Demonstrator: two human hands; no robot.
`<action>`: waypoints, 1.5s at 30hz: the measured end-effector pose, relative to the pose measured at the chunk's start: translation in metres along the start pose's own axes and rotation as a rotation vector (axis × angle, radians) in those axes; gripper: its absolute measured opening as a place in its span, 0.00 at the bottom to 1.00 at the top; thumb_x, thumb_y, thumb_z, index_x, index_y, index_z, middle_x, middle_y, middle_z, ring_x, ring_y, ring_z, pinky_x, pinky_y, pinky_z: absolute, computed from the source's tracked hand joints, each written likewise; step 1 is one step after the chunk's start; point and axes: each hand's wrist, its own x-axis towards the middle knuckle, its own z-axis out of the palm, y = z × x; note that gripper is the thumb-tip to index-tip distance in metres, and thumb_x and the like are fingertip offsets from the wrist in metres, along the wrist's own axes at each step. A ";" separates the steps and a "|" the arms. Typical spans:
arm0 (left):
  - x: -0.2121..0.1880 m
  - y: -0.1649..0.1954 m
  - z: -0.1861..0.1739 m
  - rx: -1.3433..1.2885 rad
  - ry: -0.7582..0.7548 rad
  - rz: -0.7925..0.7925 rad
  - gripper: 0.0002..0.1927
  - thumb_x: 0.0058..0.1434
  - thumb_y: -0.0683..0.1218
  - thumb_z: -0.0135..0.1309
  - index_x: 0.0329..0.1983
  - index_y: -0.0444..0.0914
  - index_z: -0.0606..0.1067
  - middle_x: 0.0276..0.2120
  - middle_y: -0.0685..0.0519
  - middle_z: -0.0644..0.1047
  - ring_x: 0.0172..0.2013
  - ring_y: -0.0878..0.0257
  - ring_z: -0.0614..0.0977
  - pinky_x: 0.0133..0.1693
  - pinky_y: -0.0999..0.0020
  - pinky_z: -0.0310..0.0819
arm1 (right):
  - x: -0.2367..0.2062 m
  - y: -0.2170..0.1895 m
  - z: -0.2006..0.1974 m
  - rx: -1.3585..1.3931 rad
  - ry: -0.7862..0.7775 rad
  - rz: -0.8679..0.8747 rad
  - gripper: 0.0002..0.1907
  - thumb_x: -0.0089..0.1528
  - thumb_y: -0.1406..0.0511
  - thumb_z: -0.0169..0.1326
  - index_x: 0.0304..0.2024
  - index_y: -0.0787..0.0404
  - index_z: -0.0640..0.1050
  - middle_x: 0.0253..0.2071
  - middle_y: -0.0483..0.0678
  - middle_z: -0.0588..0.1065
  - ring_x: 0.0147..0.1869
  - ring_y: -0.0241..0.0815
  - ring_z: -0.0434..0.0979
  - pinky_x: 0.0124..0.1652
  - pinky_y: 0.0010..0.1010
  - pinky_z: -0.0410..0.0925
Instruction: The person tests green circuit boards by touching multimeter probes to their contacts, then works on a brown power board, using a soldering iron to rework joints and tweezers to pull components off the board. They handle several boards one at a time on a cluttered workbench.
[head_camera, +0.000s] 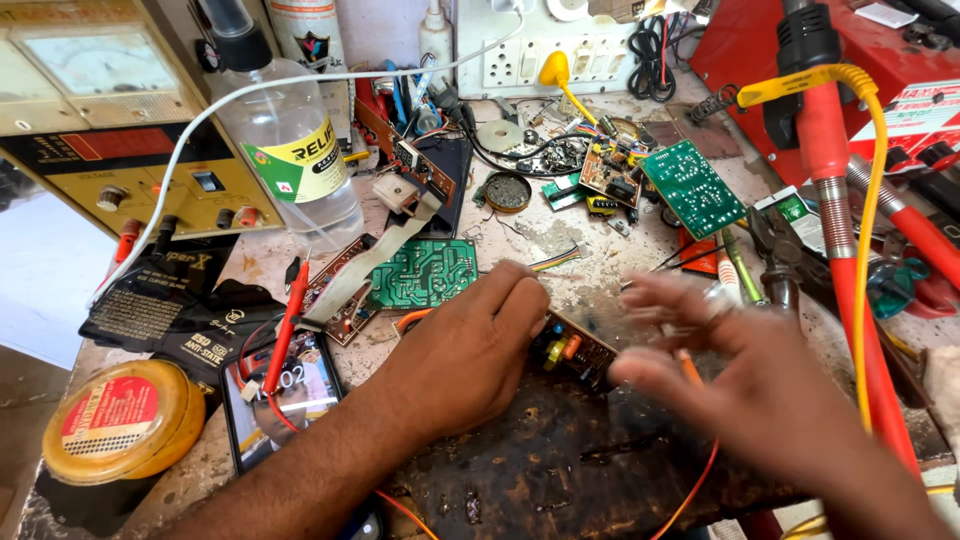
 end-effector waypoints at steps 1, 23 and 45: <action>0.000 0.000 0.000 -0.008 0.001 0.008 0.08 0.65 0.38 0.49 0.46 0.35 0.65 0.43 0.42 0.70 0.41 0.42 0.77 0.41 0.51 0.71 | 0.007 0.009 -0.007 0.165 0.111 -0.178 0.34 0.60 0.59 0.65 0.68 0.59 0.73 0.51 0.54 0.83 0.48 0.40 0.84 0.45 0.33 0.75; -0.002 0.001 0.001 -0.072 -0.023 -0.034 0.05 0.69 0.41 0.47 0.45 0.36 0.65 0.42 0.43 0.70 0.41 0.43 0.76 0.41 0.51 0.70 | 0.136 0.154 -0.088 0.084 0.817 -0.283 0.19 0.80 0.55 0.44 0.45 0.63 0.72 0.31 0.47 0.69 0.31 0.33 0.67 0.30 0.23 0.59; -0.003 0.000 0.001 -0.076 -0.023 -0.022 0.06 0.69 0.42 0.47 0.45 0.36 0.64 0.42 0.43 0.70 0.42 0.43 0.77 0.41 0.51 0.71 | 0.144 0.025 -0.009 0.252 0.461 -0.395 0.15 0.78 0.63 0.51 0.44 0.71 0.78 0.33 0.50 0.79 0.35 0.35 0.82 0.34 0.26 0.77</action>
